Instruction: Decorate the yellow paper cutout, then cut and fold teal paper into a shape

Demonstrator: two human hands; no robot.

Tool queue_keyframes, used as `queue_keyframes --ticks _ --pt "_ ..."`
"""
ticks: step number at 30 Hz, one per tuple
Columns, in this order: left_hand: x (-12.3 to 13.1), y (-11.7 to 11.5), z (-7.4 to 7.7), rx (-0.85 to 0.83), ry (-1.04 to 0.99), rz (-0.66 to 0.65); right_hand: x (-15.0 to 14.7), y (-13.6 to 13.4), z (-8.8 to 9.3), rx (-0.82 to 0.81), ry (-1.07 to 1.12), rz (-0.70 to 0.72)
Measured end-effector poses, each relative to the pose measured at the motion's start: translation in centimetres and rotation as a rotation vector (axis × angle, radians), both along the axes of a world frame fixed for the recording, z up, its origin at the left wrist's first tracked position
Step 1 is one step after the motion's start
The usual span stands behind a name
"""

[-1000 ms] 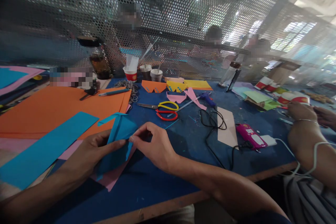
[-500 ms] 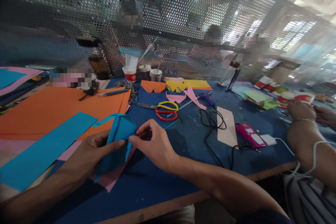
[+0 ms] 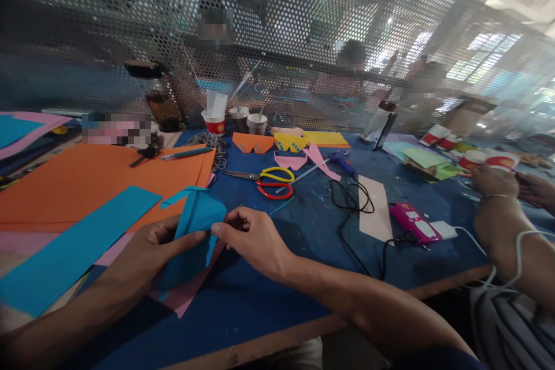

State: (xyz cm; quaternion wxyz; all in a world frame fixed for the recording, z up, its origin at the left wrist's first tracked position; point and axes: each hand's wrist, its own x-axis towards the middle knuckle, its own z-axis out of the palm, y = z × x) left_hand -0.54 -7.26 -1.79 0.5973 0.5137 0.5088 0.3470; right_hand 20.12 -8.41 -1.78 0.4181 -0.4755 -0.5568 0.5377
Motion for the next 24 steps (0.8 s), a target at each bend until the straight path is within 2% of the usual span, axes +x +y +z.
queue_keyframes --ticks 6,24 --pt "0.08 0.08 -0.12 -0.007 0.014 0.000 -0.08 -0.15 0.52 -0.017 -0.023 -0.008" --pt "-0.07 0.23 -0.72 0.019 -0.026 -0.010 0.00 -0.20 0.33 -0.018 -0.015 0.012"
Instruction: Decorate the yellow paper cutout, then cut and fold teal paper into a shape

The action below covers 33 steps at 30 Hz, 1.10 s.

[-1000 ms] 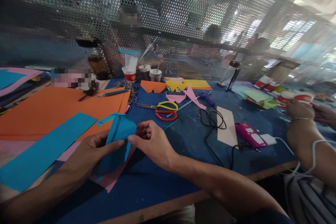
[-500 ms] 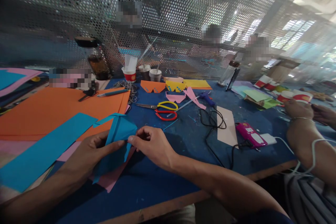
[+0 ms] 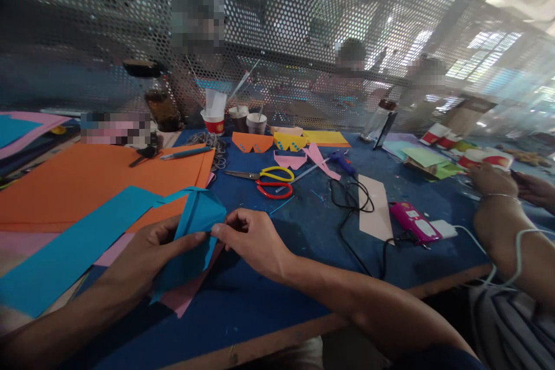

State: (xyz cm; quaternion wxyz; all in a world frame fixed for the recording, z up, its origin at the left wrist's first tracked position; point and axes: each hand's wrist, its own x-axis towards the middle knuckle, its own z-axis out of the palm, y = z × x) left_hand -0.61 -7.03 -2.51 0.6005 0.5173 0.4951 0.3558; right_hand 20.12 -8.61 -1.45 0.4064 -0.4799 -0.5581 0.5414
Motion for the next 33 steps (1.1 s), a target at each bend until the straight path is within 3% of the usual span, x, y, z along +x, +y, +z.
queue_keyframes --ticks 24,33 --pt "0.12 -0.08 -0.17 -0.047 -0.006 0.013 -0.12 0.20 -1.00 0.019 0.012 0.004" --pt "0.38 -0.22 0.30 -0.040 0.037 0.009 -0.16 -0.05 -0.50 0.004 0.009 0.007"
